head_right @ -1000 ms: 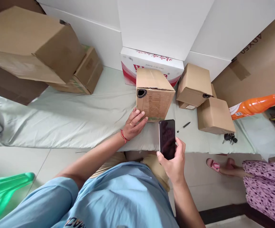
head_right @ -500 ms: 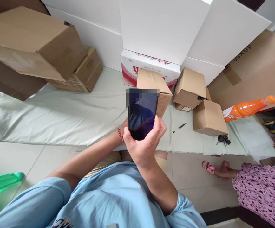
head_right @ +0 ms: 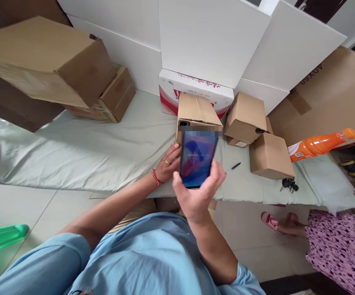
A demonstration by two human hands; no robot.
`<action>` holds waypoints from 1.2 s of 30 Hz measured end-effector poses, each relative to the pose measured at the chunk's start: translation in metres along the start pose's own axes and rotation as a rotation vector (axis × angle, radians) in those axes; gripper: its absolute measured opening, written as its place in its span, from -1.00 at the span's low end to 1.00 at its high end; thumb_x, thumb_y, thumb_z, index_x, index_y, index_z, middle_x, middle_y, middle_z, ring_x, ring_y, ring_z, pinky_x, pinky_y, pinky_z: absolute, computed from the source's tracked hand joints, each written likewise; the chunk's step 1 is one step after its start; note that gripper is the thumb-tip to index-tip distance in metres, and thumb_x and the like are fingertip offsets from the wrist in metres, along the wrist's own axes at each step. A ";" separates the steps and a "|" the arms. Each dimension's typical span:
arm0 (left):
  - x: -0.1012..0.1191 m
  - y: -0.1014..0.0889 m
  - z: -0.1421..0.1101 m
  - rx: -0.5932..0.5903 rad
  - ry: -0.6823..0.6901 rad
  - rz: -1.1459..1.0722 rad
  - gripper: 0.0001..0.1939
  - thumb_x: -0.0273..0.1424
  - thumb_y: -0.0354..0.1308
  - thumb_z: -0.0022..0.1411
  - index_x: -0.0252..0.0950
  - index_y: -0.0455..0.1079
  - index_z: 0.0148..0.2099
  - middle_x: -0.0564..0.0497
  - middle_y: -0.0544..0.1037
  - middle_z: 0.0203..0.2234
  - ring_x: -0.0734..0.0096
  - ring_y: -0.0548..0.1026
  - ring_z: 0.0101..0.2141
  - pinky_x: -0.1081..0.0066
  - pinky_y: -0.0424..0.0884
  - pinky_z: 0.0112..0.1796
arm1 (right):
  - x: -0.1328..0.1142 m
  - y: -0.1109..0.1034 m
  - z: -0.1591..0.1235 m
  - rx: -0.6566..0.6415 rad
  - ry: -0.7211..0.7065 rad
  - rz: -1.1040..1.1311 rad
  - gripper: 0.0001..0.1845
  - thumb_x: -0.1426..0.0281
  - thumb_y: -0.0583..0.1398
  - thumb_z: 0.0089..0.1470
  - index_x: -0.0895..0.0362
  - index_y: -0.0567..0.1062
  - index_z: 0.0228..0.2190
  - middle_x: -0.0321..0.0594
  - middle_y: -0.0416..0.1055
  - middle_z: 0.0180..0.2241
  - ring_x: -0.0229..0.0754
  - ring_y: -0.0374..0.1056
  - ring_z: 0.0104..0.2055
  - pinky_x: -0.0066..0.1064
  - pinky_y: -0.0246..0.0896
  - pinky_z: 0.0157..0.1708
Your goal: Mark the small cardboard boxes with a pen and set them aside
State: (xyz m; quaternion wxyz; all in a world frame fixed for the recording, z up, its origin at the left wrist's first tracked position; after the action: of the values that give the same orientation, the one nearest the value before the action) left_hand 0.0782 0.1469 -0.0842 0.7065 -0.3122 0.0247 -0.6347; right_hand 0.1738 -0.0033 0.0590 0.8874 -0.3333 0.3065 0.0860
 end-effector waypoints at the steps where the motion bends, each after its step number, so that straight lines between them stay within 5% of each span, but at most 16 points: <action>1: 0.002 -0.001 0.002 0.017 0.025 0.025 -0.72 -0.43 0.09 0.58 -0.20 0.43 0.25 -0.21 0.62 0.20 0.05 0.43 0.38 -0.30 0.40 0.34 | 0.016 -0.005 -0.002 0.014 0.043 -0.028 0.03 -0.08 0.32 0.14 0.09 0.03 0.39 0.20 0.13 0.23 0.30 0.27 0.29 0.23 0.32 0.24; 5: 0.009 -0.006 0.006 0.084 0.090 0.113 -0.65 -0.53 0.16 0.52 -0.17 0.38 0.26 -0.18 0.59 0.23 0.11 0.42 0.39 -0.20 0.43 0.35 | 0.087 -0.026 -0.013 0.020 0.242 -0.199 0.01 -0.04 0.34 0.08 0.17 0.13 0.34 0.23 0.19 0.20 0.34 0.23 0.31 0.20 0.28 0.26; 8: 0.012 -0.009 0.007 0.130 0.096 0.145 -0.58 -0.54 0.22 0.47 -0.12 0.33 0.28 -0.18 0.54 0.28 0.07 0.35 0.43 -0.15 0.47 0.33 | 0.122 -0.031 -0.028 -0.157 0.389 -0.316 -0.05 0.03 0.35 0.02 0.25 0.23 0.28 0.29 0.26 0.16 0.39 0.30 0.26 0.17 0.36 0.16; 14: 0.010 -0.015 0.008 0.178 0.073 0.146 -0.26 -0.49 0.34 0.39 0.03 0.11 0.44 -0.23 0.31 0.44 -0.09 0.26 0.48 -0.21 0.44 0.32 | 0.115 -0.008 -0.053 -0.529 0.419 -0.419 -0.13 0.07 0.35 0.05 0.18 0.29 0.27 0.17 0.31 0.17 0.21 0.50 0.00 -0.04 0.49 -0.13; 18: 0.008 -0.018 0.011 0.207 0.027 0.110 -0.09 -0.37 0.38 0.39 0.05 -0.07 0.55 -0.30 0.16 0.50 -0.12 0.20 0.50 -0.17 0.45 0.32 | 0.104 0.005 -0.046 -0.616 0.266 -0.356 -0.15 0.06 0.36 0.11 0.20 0.32 0.29 0.18 0.35 0.19 0.27 0.43 0.16 0.06 0.44 0.10; 21: 0.007 -0.021 0.012 0.200 -0.102 0.104 0.03 -0.21 0.39 0.38 -0.13 -0.19 0.62 -0.43 0.17 0.47 -0.15 0.21 0.49 -0.14 0.44 0.32 | 0.107 0.005 -0.023 -0.568 0.190 -0.232 -0.13 -0.09 0.33 0.15 0.20 0.38 0.27 0.25 0.35 0.24 0.34 0.27 0.32 0.25 0.23 0.31; 25: -0.001 -0.021 0.012 0.090 -0.342 -0.015 0.18 0.06 0.36 0.33 -0.26 -0.27 0.64 -0.52 0.02 0.52 -0.24 0.10 0.52 0.00 0.60 0.17 | 0.112 0.012 0.026 -0.460 0.368 0.213 0.05 -0.20 0.29 0.15 0.09 0.18 0.43 0.19 0.23 0.42 0.18 0.22 0.43 0.14 0.34 0.28; 29: -0.002 -0.021 0.014 -0.040 -0.310 -0.136 -0.01 -0.04 0.26 0.44 -0.23 -0.17 0.64 -0.43 0.12 0.53 -0.18 0.16 0.51 -0.13 0.42 0.32 | 0.100 0.039 0.064 -0.493 0.484 0.691 0.03 -0.25 0.32 0.06 0.00 0.29 0.38 0.00 0.32 0.42 0.08 0.26 0.44 0.07 0.35 0.30; 32: 0.012 -0.025 0.020 -0.094 -0.290 -0.178 -0.14 -0.19 0.20 0.50 -0.19 -0.13 0.64 -0.34 0.17 0.53 -0.08 0.20 0.50 -0.10 0.31 0.40 | 0.096 0.043 0.067 -0.394 0.589 0.776 -0.14 -0.22 0.36 0.04 -0.01 0.45 0.21 -0.09 0.45 0.33 0.04 0.31 0.40 0.03 0.38 0.29; 36: 0.056 -0.029 0.041 -0.072 -0.244 -0.184 -0.14 -0.27 0.23 0.48 -0.16 -0.09 0.64 -0.27 0.20 0.52 -0.07 0.14 0.52 -0.11 0.26 0.44 | 0.106 0.017 0.041 -0.272 0.721 0.826 -0.30 -0.15 0.33 0.16 -0.05 0.47 0.17 -0.12 0.44 0.34 0.05 0.39 0.34 0.04 0.53 0.10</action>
State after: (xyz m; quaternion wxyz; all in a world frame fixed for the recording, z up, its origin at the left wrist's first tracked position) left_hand 0.0809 0.1128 -0.0174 0.6315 -0.4132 -0.0675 -0.6527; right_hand 0.2722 0.0303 0.0100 0.5682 -0.3054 0.6814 0.3457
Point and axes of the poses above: each hand's wrist, its own z-axis towards the middle knuckle, its own y-axis out of the palm, x = y × z, the point moved 2 cm from there along z, towards the middle knuckle
